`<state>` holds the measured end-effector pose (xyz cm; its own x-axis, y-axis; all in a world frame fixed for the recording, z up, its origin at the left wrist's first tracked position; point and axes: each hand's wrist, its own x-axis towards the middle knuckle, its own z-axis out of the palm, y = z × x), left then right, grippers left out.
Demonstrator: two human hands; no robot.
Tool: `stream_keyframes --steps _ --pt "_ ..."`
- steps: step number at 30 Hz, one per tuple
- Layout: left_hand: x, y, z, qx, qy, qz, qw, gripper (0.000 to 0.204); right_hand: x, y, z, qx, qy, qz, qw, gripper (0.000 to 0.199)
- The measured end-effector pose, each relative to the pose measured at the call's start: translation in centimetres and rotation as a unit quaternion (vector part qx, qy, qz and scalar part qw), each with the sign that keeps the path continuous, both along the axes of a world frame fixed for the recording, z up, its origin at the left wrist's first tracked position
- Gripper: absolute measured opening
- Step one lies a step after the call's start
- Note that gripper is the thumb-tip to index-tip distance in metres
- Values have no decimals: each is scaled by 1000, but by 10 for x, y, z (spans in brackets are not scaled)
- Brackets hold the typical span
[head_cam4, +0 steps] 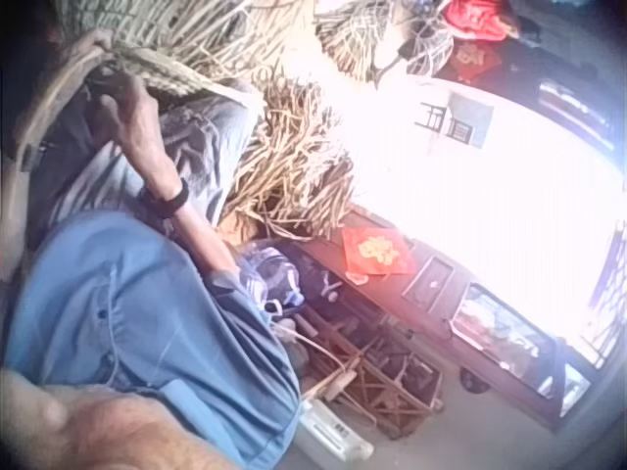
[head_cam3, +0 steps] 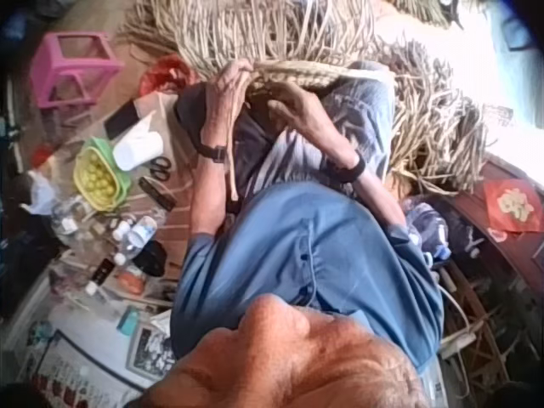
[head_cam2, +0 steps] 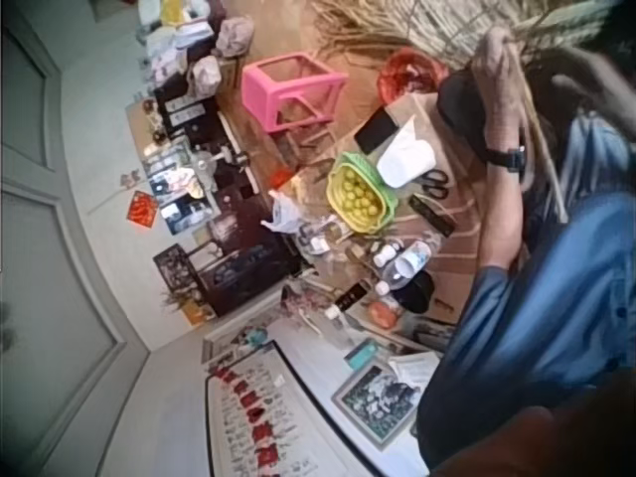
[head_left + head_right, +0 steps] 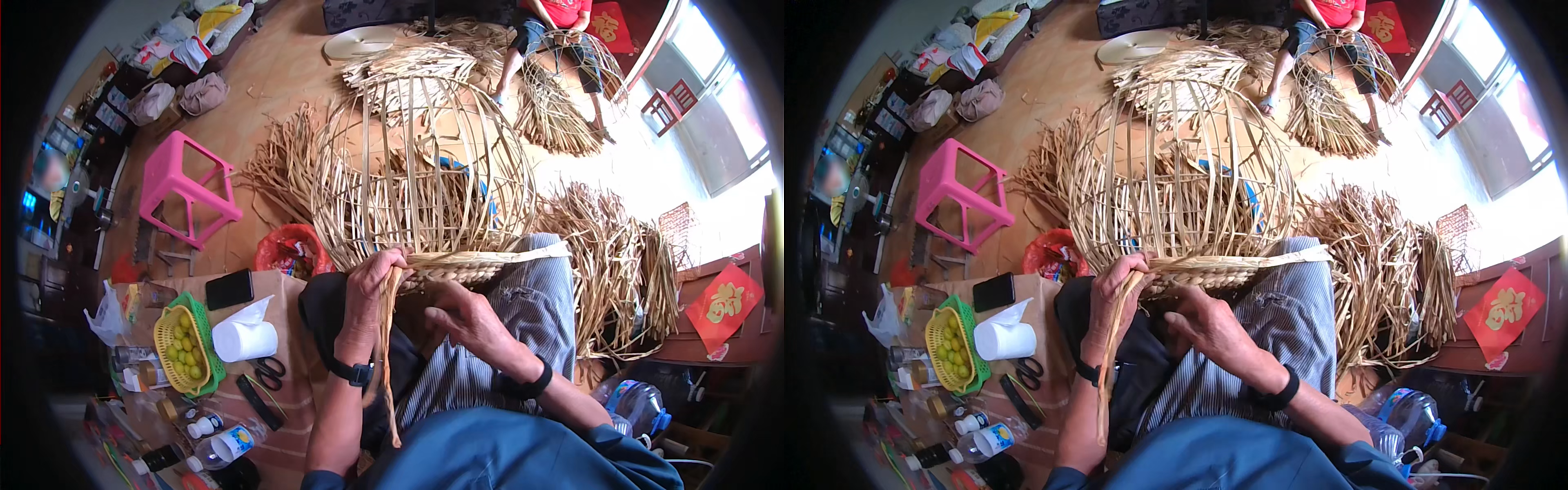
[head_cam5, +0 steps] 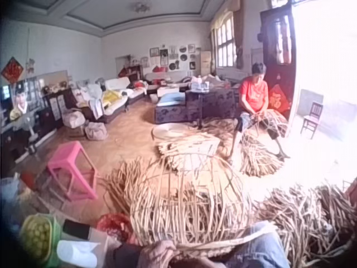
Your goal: Weaving strips of bamboo together to form a large basket or furniture frame.
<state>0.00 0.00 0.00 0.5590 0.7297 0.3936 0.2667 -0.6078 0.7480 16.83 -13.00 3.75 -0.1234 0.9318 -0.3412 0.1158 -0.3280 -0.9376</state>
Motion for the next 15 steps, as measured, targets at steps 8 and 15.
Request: stream_keyframes --steps 8,15 --pt "1 -1 0 -139 -46 22 989 17 -28 54 14 235 -202 -118 943 59" --pt "3 4 4 2 36 60 998 21 -3 82 30 361 -285 -65 886 28"
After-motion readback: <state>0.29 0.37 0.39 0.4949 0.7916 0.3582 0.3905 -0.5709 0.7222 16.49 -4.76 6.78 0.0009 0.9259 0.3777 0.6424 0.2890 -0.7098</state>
